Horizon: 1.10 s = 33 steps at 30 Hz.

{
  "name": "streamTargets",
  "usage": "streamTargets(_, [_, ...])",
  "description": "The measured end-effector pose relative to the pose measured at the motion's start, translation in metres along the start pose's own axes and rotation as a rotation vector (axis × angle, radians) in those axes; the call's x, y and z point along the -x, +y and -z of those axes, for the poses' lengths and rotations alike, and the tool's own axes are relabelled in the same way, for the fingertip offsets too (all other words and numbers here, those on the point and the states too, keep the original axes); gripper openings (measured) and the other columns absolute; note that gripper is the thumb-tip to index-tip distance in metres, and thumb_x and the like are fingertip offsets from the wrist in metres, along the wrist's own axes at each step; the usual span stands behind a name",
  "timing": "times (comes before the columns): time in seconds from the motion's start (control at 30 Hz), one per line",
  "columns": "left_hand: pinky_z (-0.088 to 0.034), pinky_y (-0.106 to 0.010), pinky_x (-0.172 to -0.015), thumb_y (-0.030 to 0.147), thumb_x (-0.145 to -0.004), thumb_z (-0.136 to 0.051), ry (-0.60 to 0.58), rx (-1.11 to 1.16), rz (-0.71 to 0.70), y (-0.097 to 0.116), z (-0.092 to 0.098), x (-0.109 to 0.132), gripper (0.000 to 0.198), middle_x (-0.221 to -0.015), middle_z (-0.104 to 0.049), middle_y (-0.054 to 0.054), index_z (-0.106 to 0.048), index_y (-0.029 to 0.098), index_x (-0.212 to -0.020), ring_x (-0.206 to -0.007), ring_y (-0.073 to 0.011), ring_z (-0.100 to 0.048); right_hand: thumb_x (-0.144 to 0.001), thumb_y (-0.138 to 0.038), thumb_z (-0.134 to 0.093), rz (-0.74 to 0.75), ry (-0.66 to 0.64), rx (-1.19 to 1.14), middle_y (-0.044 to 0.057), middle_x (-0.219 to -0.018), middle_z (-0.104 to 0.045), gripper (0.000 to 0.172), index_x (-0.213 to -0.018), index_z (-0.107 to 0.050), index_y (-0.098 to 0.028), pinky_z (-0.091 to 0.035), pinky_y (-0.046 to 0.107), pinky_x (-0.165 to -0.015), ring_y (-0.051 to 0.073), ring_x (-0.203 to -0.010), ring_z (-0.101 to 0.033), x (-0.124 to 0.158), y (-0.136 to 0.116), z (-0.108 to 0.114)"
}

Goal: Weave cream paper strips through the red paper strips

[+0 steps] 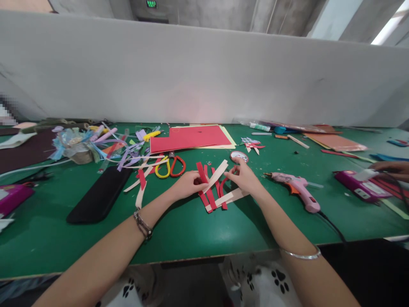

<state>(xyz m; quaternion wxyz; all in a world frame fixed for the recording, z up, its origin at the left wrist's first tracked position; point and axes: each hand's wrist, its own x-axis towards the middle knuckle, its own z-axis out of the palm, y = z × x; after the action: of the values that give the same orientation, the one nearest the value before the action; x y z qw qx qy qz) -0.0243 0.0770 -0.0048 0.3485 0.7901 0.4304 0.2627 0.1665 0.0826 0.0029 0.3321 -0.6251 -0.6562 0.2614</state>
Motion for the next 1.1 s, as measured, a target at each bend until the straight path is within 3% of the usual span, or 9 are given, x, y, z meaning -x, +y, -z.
streamTargets(0.23, [-0.039,-0.023,-0.057,0.029,-0.071,-0.049,0.021,-0.052,-0.005,0.0004,0.0007,-0.0002,0.018,-0.068,-0.058,-0.001,-0.059,0.014,-0.069,-0.062,-0.0136,-0.052,-0.065,-0.023,-0.057,0.019,0.007,0.031,-0.004,-0.064,-0.048,0.056,-0.115,-0.036,-0.011,-0.038,0.025,-0.058,0.012,-0.057,-0.047,-0.0004,0.0012,0.0004])
streamTargets(0.37, [-0.033,-0.023,-0.052,0.037,-0.074,-0.044,0.074,-0.113,0.017,0.001,0.0002,-0.001,0.034,-0.052,-0.042,0.003,-0.04,0.017,-0.048,-0.053,-0.0112,-0.043,-0.065,-0.023,-0.057,0.021,-0.004,0.056,-0.004,-0.064,-0.048,0.054,-0.114,-0.038,-0.013,-0.038,0.025,-0.057,0.012,-0.056,-0.047,0.0001,0.0009,0.0009])
streamTargets(0.47, [-0.029,-0.023,-0.049,0.039,-0.076,-0.039,0.081,-0.11,0.047,0.0028,0.0005,-0.0009,0.037,-0.049,-0.034,0.005,-0.031,0.018,-0.046,-0.049,-0.0099,-0.036,-0.065,-0.024,-0.058,0.021,-0.013,0.078,-0.004,-0.064,-0.048,0.052,-0.113,-0.039,-0.015,-0.038,0.025,-0.057,0.012,-0.057,-0.048,0.0011,0.0004,0.001])
streamTargets(0.63, [-0.029,-0.024,-0.049,0.037,-0.079,-0.033,0.048,-0.052,0.065,0.0051,0.0013,0.0,0.035,-0.051,-0.034,0.004,-0.034,0.018,-0.049,-0.049,-0.0105,-0.036,-0.064,-0.023,-0.059,0.023,-0.02,0.087,-0.005,-0.062,-0.048,0.053,-0.113,-0.039,-0.015,-0.038,0.025,-0.057,0.012,-0.058,-0.05,0.0016,-0.0001,0.0009])
streamTargets(0.87, [-0.029,-0.023,-0.05,0.04,-0.075,-0.04,0.044,-0.076,0.03,0.0038,0.0004,0.0005,0.037,-0.052,-0.032,0.004,-0.029,0.019,-0.047,-0.051,-0.0105,-0.036,-0.064,-0.021,-0.059,0.016,-0.027,0.093,-0.005,-0.06,-0.05,0.054,-0.115,-0.04,-0.014,-0.038,0.024,-0.057,0.013,-0.058,-0.051,0.0037,-0.0028,0.0017])
streamTargets(1.1, [-0.031,-0.024,-0.053,0.034,-0.079,-0.034,0.072,-0.063,0.055,0.0043,0.0009,-0.0003,0.035,-0.053,-0.035,0.003,-0.032,0.019,-0.048,-0.053,-0.0112,-0.038,-0.065,-0.021,-0.058,0.042,-0.018,-0.001,-0.006,-0.061,-0.043,0.054,-0.115,-0.04,-0.016,-0.038,0.024,-0.057,0.011,-0.057,-0.048,0.0015,-0.0002,-0.0005])
